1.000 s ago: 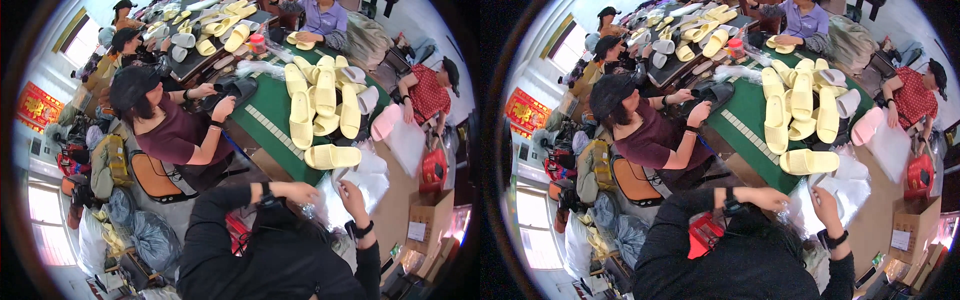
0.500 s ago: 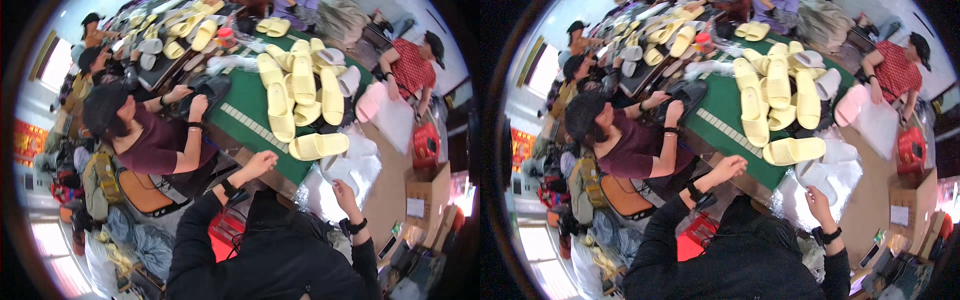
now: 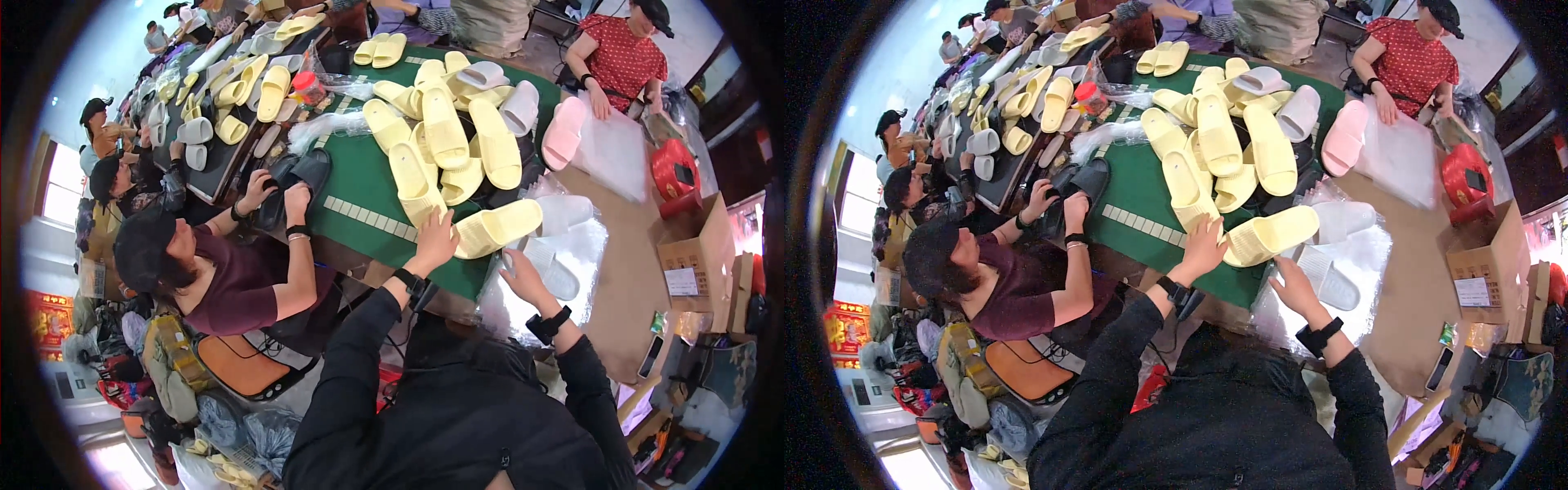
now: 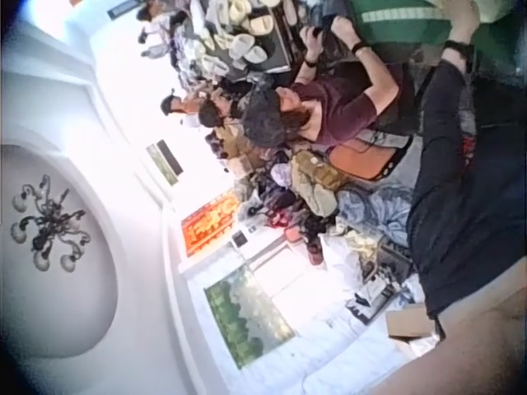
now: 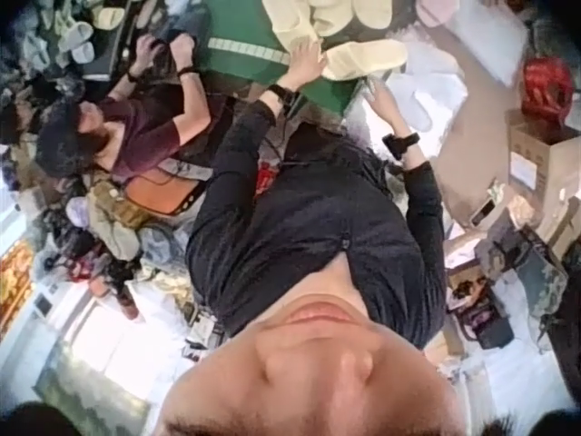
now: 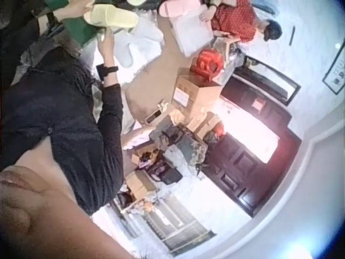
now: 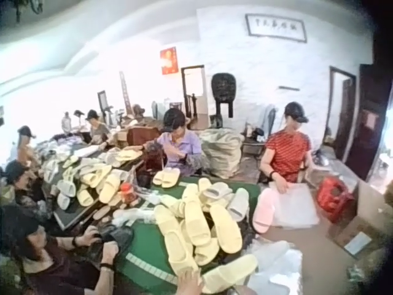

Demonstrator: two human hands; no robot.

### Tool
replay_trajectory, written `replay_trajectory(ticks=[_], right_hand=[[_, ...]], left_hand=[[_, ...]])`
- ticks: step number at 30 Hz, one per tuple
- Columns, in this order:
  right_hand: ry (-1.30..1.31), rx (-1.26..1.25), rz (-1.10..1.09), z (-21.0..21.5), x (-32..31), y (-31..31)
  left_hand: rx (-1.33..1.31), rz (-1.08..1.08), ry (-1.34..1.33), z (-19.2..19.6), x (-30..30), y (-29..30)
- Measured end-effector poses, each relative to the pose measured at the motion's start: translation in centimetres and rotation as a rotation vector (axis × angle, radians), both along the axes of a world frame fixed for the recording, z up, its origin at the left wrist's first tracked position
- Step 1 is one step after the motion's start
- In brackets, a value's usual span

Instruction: Sorting and packing newly manufactured slippers into bags.

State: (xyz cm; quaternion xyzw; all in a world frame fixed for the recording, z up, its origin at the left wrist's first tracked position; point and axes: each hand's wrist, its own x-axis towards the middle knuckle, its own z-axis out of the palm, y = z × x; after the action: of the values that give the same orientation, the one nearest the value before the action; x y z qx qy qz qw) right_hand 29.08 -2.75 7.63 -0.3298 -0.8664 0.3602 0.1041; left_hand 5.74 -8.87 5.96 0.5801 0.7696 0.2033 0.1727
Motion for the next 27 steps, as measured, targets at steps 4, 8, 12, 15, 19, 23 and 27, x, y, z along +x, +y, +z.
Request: replay_trajectory(ticks=[4, 8, 12, 15, 19, 23, 27], right_hand=[[0.002, -0.035, -0.118, -1.1, -2.9, 1.6], [0.032, 0.113, -0.265, -5.5, -5.3, 3.6], [-0.303, -0.084, -0.204, -5.1, -6.9, 4.6], [-0.418, 0.020, -0.138, -4.7, -6.9, 4.8], [-0.222, -0.166, -0.157, -5.0, -6.0, 3.5], [-0.136, -0.043, -0.015, 1.8, -5.1, 0.3], [-0.088, 0.127, 0.083, 3.9, -1.2, -1.1]], left_hand=[[0.087, 0.256, 0.076, -0.6, -2.4, 1.3], [0.129, 0.364, 0.160, -2.9, -5.2, 2.0], [0.005, 0.222, 0.144, -2.6, -7.0, 1.5], [-0.014, 0.033, 0.121, -0.8, -6.8, 1.5], [-0.015, -0.208, 0.076, 1.7, -6.1, 1.2], [-0.153, -0.460, 0.213, 3.2, -4.4, 0.2], [-0.141, -0.748, 0.436, 5.1, 0.7, -0.4]])
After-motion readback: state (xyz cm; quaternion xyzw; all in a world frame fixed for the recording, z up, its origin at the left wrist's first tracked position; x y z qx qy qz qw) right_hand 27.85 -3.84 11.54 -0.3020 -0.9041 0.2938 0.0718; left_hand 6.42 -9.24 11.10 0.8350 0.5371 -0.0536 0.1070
